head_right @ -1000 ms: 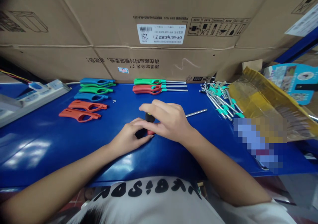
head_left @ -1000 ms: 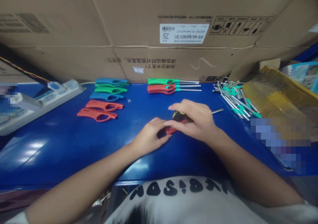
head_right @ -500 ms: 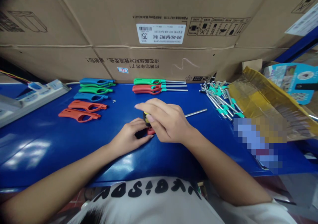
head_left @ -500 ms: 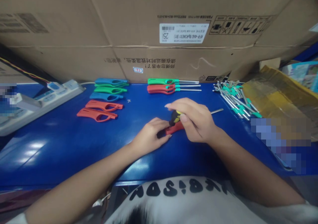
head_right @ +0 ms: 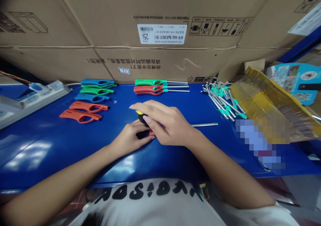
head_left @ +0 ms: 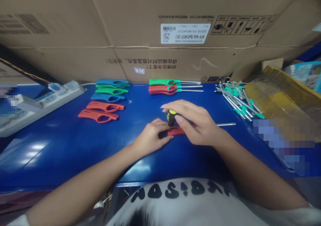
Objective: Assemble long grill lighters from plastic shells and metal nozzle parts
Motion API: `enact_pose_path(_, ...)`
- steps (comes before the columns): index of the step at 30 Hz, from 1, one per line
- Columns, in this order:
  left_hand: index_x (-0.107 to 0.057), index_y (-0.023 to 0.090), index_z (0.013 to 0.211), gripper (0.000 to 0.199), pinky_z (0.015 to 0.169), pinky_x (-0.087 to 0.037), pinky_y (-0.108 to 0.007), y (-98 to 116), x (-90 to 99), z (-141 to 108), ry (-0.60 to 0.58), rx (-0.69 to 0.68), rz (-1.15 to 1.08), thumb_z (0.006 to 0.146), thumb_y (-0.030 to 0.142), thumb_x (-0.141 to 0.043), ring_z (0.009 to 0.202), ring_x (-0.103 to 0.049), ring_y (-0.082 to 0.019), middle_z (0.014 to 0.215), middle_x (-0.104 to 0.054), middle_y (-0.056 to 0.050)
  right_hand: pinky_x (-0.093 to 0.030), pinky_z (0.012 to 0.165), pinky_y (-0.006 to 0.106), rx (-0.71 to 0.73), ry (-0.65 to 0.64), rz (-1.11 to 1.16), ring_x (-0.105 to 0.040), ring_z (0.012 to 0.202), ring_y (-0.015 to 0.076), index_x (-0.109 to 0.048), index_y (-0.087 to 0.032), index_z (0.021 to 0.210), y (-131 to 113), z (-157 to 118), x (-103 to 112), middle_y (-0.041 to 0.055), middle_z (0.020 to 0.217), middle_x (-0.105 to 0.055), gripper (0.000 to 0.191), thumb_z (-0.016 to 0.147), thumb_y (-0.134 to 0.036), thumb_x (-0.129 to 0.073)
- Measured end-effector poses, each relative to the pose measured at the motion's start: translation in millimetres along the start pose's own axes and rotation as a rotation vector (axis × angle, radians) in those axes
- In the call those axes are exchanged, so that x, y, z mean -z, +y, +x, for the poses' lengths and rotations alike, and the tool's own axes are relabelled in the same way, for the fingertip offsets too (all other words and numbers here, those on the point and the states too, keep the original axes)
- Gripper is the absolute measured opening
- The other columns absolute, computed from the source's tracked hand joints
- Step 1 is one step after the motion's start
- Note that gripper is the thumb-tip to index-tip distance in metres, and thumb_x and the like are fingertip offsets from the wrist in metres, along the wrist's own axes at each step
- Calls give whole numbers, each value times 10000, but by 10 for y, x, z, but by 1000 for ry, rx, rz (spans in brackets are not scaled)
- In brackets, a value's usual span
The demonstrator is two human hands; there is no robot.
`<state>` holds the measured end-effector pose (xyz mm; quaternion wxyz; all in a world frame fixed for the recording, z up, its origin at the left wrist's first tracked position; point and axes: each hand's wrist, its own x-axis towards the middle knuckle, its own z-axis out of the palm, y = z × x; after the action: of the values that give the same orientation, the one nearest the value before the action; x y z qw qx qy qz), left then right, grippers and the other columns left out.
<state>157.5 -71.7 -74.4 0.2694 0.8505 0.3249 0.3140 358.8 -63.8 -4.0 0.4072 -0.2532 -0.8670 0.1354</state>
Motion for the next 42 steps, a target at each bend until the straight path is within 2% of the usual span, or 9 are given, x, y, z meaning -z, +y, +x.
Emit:
enact_pose_path(4, -735, 209, 1029, 167, 871, -551, -364, -6, -9, 4, 34, -3, -27, 864, 181, -726, 857, -702, -196, 945, -762, -34, -547, 945, 315, -7, 2, 118, -670, 1065, 170, -632, -213, 1241, -32, 21, -26, 66, 1134, -718, 294, 990, -165, -485)
enact_pose_path(12, -741, 185, 927, 78, 824, -553, -358, -13, -31, -11, 50, 18, -16, 867, 233, -736, 869, -689, -206, 902, -763, -47, -579, 830, 292, 57, 133, -51, -694, 986, 174, -614, -216, 1253, 41, -35, -121, 71, 1100, -728, 299, 974, -194, -508)
enact_pose_path(23, -711, 177, 825, 77, 815, -561, -339, 17, -37, -18, 69, -5, 8, 886, 205, -675, 842, -693, -199, 878, -740, -47, -578, 722, 278, 151, 169, -166, -712, 924, 180, -603, -207, 1271, -74, -130, -278, 86, 1085, -726, 332, 961, -188, -485)
enact_pose_path(28, -735, 182, 940, 100, 819, -552, -345, 82, -3, -9, 26, 33, 85, 843, 166, -717, 884, -683, -223, 905, -757, -52, -602, 805, 320, -29, 174, 53, -700, 957, 184, -577, -208, 1285, -63, -80, -269, 104, 1128, -693, 315, 990, -203, -464)
enact_pose_path(30, -734, 180, 1028, 204, 827, -552, -346, 103, 68, -10, -31, 62, 144, 826, 196, -754, 898, -684, -228, 948, -759, -63, -603, 646, 264, -131, 224, 233, -693, 726, 129, -556, -210, 1271, 16, -72, -193, 98, 1110, -682, 281, 1001, -234, -479)
enact_pose_path(32, -721, 180, 1118, 300, 830, -552, -350, 109, 170, -21, -75, 103, 235, 821, 192, -757, 902, -684, -234, 972, -752, -72, -523, 445, 194, -190, 319, 372, -588, 479, 57, -511, -209, 1273, 157, -104, -54, 84, 1080, -675, 272, 1010, -270, -487)
enact_pose_path(34, -695, 189, 1197, 372, 847, -549, -359, 98, 278, -37, -111, 148, 324, 828, 166, -733, 943, -682, -245, 1026, -742, -81, -536, 443, 201, -225, 417, 346, -608, 484, 68, -511, -208, 1240, 347, -184, 137, 67, 1044, -671, 261, 993, -292, -531)
enact_pose_path(37, -669, 173, 1240, 397, 876, -548, -379, 66, 385, -49, -131, 196, 450, 844, 145, -686, 1003, -673, -271, 1097, -724, -113, -556, 481, 217, -272, 593, 107, -608, 507, 70, -531, -209, 1204, 654, -365, 440, 65, 1075, -657, 265, 958, -292, -585)
enact_pose_path(42, -680, 177, 1207, 310, 907, -545, -380, 36, 346, 20, -147, 159, 522, 899, 209, -657, 1045, -653, -272, 1125, -697, -119, -561, 495, 249, -464, 572, -165, -634, 620, 129, -565, -185, 1105, 981, -614, 730, 81, 1022, -640, 240, 895, -295, -601)
